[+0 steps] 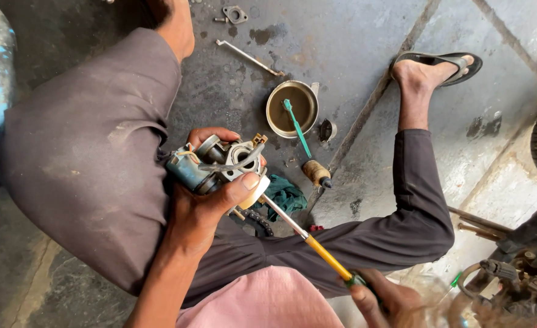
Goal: Disassembling and inspecting a motorcycle carburetor using a screwdriver.
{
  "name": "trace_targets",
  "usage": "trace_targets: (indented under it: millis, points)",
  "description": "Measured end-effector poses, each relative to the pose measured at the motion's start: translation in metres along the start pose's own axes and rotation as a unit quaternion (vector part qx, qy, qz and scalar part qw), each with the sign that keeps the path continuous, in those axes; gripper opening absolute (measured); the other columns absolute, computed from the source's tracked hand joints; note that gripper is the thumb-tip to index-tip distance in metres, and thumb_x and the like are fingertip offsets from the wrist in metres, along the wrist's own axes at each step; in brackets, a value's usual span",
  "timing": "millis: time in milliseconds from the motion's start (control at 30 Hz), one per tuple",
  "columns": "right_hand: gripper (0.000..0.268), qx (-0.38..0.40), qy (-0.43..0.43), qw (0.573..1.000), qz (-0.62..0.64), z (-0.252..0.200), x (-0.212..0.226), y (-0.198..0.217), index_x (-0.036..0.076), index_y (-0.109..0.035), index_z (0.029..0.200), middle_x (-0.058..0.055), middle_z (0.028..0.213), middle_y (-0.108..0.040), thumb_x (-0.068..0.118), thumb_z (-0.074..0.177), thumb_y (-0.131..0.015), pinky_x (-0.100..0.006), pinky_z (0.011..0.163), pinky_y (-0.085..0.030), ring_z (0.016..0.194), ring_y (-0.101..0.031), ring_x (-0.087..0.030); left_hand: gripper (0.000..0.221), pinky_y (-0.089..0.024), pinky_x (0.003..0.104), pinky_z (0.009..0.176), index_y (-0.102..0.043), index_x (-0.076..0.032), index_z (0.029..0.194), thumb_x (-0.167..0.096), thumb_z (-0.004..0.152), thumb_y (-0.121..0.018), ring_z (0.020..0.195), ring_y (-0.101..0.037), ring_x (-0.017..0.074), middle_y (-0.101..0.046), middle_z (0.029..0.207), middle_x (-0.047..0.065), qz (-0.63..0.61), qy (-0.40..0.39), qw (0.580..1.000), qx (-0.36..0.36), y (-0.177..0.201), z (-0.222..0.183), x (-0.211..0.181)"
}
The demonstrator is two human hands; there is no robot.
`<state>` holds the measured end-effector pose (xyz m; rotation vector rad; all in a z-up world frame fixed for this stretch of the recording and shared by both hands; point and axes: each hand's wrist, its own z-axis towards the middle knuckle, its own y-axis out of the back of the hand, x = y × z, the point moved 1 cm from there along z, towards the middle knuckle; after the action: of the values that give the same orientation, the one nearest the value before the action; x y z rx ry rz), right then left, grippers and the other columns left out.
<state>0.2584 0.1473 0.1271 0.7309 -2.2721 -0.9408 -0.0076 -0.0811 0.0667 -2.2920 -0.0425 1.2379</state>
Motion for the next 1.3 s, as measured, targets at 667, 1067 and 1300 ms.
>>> trace_targets:
  millis: [667, 1067, 1300]
  points:
    - [0.040, 0.088, -0.057, 0.982, 0.158, 0.003, 0.010, 0.012, 0.009, -0.078, 0.111, -0.006, 0.076, -0.077, 0.031, 0.078, -0.081, -0.029, 0.061, -0.058, 0.066, -0.079, -0.013, 0.057, -0.060, 0.033, 0.090, -0.046, -0.003, 0.129, -0.017, 0.084, -0.078, 0.099, -0.070, 0.0170, -0.071, 0.108, 0.014, 0.035, -0.009, 0.999, -0.040, 0.001, -0.001, 0.004]
    - [0.060, 0.027, -0.042, 0.999, -0.001, -0.012, 0.003, 0.017, 0.026, -0.071, 0.131, -0.002, 0.077, -0.079, 0.040, 0.074, -0.082, -0.032, 0.065, -0.063, 0.075, -0.077, -0.015, 0.049, -0.058, 0.038, 0.097, -0.050, -0.003, 0.129, -0.016, 0.089, -0.076, 0.104, -0.068, 0.0230, -0.069, 0.112, 0.019, -0.073, 0.022, 0.997, -0.006, 0.001, -0.002, 0.005]
    - [0.063, 0.080, -0.034, 0.996, -0.006, -0.009, 0.008, 0.017, 0.027, -0.070, 0.135, 0.000, 0.085, -0.076, 0.048, 0.077, -0.078, -0.031, 0.072, -0.060, 0.079, -0.074, -0.012, 0.047, -0.059, 0.038, 0.096, -0.050, -0.004, 0.129, -0.014, 0.089, -0.074, 0.104, -0.068, 0.0228, -0.069, 0.112, 0.018, -0.083, 0.028, 0.996, -0.006, 0.001, -0.002, 0.004]
